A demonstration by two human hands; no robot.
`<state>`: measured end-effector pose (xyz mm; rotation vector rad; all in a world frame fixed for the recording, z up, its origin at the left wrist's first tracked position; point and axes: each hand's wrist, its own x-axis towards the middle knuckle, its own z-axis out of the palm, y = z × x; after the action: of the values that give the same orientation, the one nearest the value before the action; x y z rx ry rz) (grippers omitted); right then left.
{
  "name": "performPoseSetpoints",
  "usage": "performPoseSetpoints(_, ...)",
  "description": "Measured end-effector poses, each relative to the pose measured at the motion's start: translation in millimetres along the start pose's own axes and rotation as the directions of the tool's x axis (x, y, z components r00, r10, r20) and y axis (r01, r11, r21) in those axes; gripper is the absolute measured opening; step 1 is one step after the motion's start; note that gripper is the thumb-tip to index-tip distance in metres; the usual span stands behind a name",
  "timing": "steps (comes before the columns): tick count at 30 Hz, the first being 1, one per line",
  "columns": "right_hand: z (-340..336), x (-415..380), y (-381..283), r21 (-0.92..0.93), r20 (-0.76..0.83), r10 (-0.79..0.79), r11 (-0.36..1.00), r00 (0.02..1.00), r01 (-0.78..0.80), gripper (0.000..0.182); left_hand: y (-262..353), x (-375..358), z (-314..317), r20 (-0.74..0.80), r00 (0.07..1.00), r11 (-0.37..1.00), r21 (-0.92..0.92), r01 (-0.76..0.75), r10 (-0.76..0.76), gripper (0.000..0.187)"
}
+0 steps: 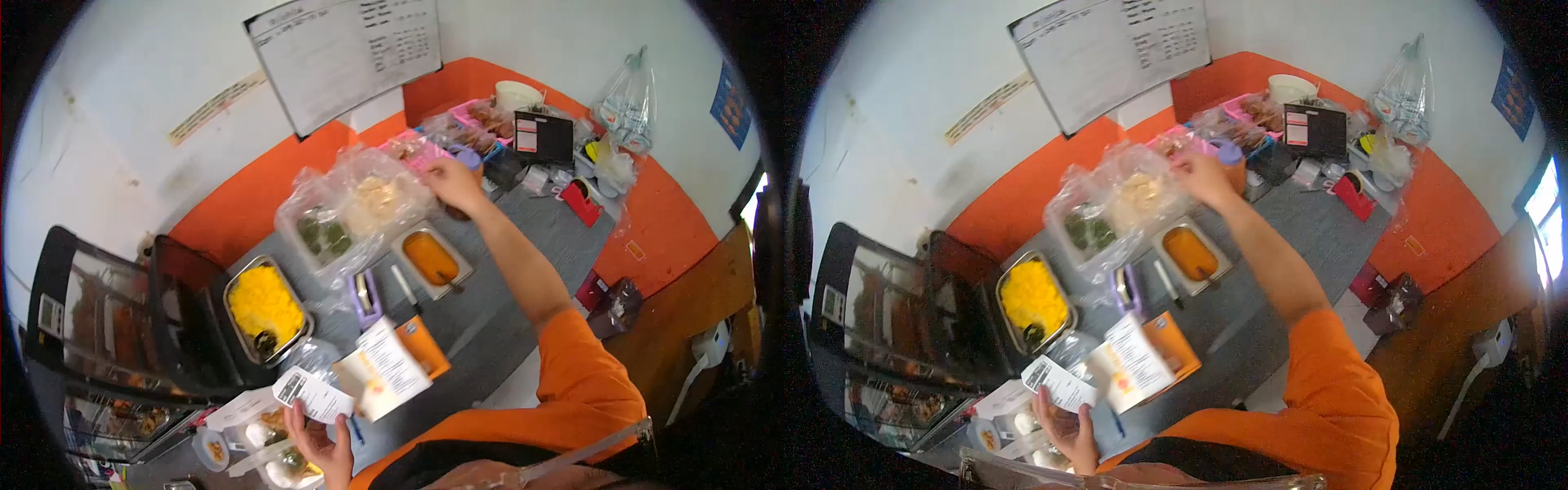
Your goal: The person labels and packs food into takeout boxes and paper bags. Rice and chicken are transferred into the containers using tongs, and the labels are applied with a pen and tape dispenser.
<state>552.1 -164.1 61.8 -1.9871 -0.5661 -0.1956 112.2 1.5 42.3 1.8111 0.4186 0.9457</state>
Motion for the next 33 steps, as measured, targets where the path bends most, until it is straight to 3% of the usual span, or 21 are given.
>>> performPoseSetpoints(2, -50.4, 32.1, 84.3, 0.039, -0.208, -0.062, 0.997, 0.976, 0.072, 0.018, 4.8, 10.9, 29.5, 0.115, 0.992, 0.990, 0.121, -0.066, 0.052, 0.068)
performPoseSetpoints(3, -81.4, 33.9, 87.3, 0.264, -0.188, 0.156, 0.959, 0.970, -0.103, 0.017, 5.5, 16.1, 44.5, 0.126, 0.990, 0.990, 0.121, -0.075, 0.059, 0.068)
performPoseSetpoints(5, -114.7, 52.4, 152.6, 0.086, -0.417, 0.130, 0.991, 0.900, -0.103, 0.017, 7.5, 26.2, 71.1, 0.203, 0.979, 0.998, 0.041, -0.040, 0.031, 0.068)
performPoseSetpoints(7, -134.7, 70.8, 205.4, -0.240, -0.419, 0.129, 0.939, 0.899, -0.247, 0.021, 8.0, 31.2, 88.2, 0.215, 0.970, 0.993, 0.001, 0.118, -0.115, 0.061)
performPoseSetpoints(9, -134.1, 83.6, 236.2, -0.349, -0.334, 0.109, 0.908, 0.936, -0.231, 0.019, -9.3, 37.8, 94.4, 0.262, 0.959, 0.986, 0.091, -0.138, 0.110, 0.062)
performPoseSetpoints(10, -132.7, 87.1, 245.8, -0.462, -0.227, 0.096, 0.865, 0.969, -0.194, 0.017, -7.8, 30.7, 101.1, 0.128, 0.990, 0.996, -0.072, 0.061, -0.052, 0.059)
performPoseSetpoints(11, -129.9, 92.1, 254.6, -0.454, -0.229, 0.104, 0.868, 0.968, -0.200, 0.017, -8.1, 30.0, 106.0, 0.063, 0.995, 0.988, -0.125, 0.086, -0.079, 0.054)
performPoseSetpoints(13, -118.5, 104.6, 247.8, -0.655, -0.133, 0.202, 0.717, 0.970, -0.239, 0.027, 29.3, 39.5, 100.0, 0.227, 0.928, 0.955, 0.080, 0.286, -0.297, 0.062)
performPoseSetpoints(15, -104.8, 118.5, 260.3, -0.658, -0.143, 0.241, 0.701, 0.960, -0.275, 0.032, 0.6, 25.0, 86.3, 0.169, 0.932, 0.947, 0.064, 0.314, -0.320, 0.062)
performPoseSetpoints(18, -83.4, 129.0, 282.0, -0.734, -0.272, -0.107, 0.666, 0.956, -0.135, 0.027, -32.6, 25.5, 69.4, 0.213, 0.919, 0.943, 0.078, 0.323, -0.333, 0.069)
performPoseSetpoints(19, -82.4, 134.2, 290.7, -0.725, -0.269, -0.100, 0.676, 0.958, -0.133, 0.027, -33.7, 28.6, 69.4, 0.212, 0.924, 0.948, 0.093, 0.304, -0.317, 0.068)
performPoseSetpoints(21, -91.7, 151.8, 308.0, -0.629, -0.138, -0.107, 0.778, 0.985, -0.004, 0.009, -37.7, 32.3, 71.1, 0.214, 0.933, 0.956, 0.117, 0.268, -0.288, 0.067)
performPoseSetpoints(22, -95.6, 156.1, 308.5, -0.567, -0.261, -0.330, 0.813, 0.907, 0.133, 0.007, -39.9, 35.3, 72.1, 0.216, 0.938, 0.960, 0.125, 0.249, -0.271, 0.066)
performPoseSetpoints(23, -102.3, 161.3, 308.9, -0.562, -0.260, -0.330, 0.816, 0.908, 0.135, 0.007, -42.6, 37.8, 73.6, 0.218, 0.942, 0.964, 0.131, 0.230, -0.254, 0.065)
performPoseSetpoints(25, -115.7, 170.1, 311.4, 0.178, -0.149, 0.042, 0.984, 0.988, -0.015, 0.013, -46.7, 40.8, 75.3, 0.223, 0.948, 0.969, 0.145, 0.199, -0.228, 0.063)
performPoseSetpoints(26, -121.8, 176.4, 314.9, 0.393, 0.062, 0.150, 0.905, 0.987, -0.162, 0.016, -48.3, 41.6, 75.5, 0.227, 0.949, 0.971, 0.153, 0.185, -0.217, 0.062)
performPoseSetpoints(27, -121.8, 180.5, 317.5, 0.393, 0.070, 0.154, 0.904, 0.986, -0.169, 0.016, -49.9, 41.7, 76.1, 0.232, 0.951, 0.972, 0.158, 0.173, -0.207, 0.061)
performPoseSetpoints(29, -126.1, 185.9, 294.1, -0.369, 0.484, 0.149, 0.928, 0.863, 0.047, 0.017, -56.7, 41.5, 77.5, 0.242, 0.953, 0.976, 0.163, 0.146, -0.183, 0.059)
performPoseSetpoints(30, -115.5, 180.0, 284.0, -0.616, 0.349, 0.273, 0.787, 0.897, 0.000, 0.020, -57.5, 42.0, 79.4, 0.247, 0.955, 0.978, 0.164, 0.128, -0.166, 0.058)
performPoseSetpoints(31, -108.9, 177.0, 288.0, -0.615, 0.351, 0.271, 0.788, 0.896, 0.002, 0.020, -57.3, 42.8, 80.7, 0.251, 0.956, 0.980, 0.166, 0.109, -0.149, 0.058)
performPoseSetpoints(33, -90.0, 175.0, 295.5, -0.837, 0.262, 0.211, 0.536, 0.942, 0.113, 0.018, -53.5, 44.3, 83.4, 0.257, 0.960, 0.983, 0.170, 0.066, -0.108, 0.056)
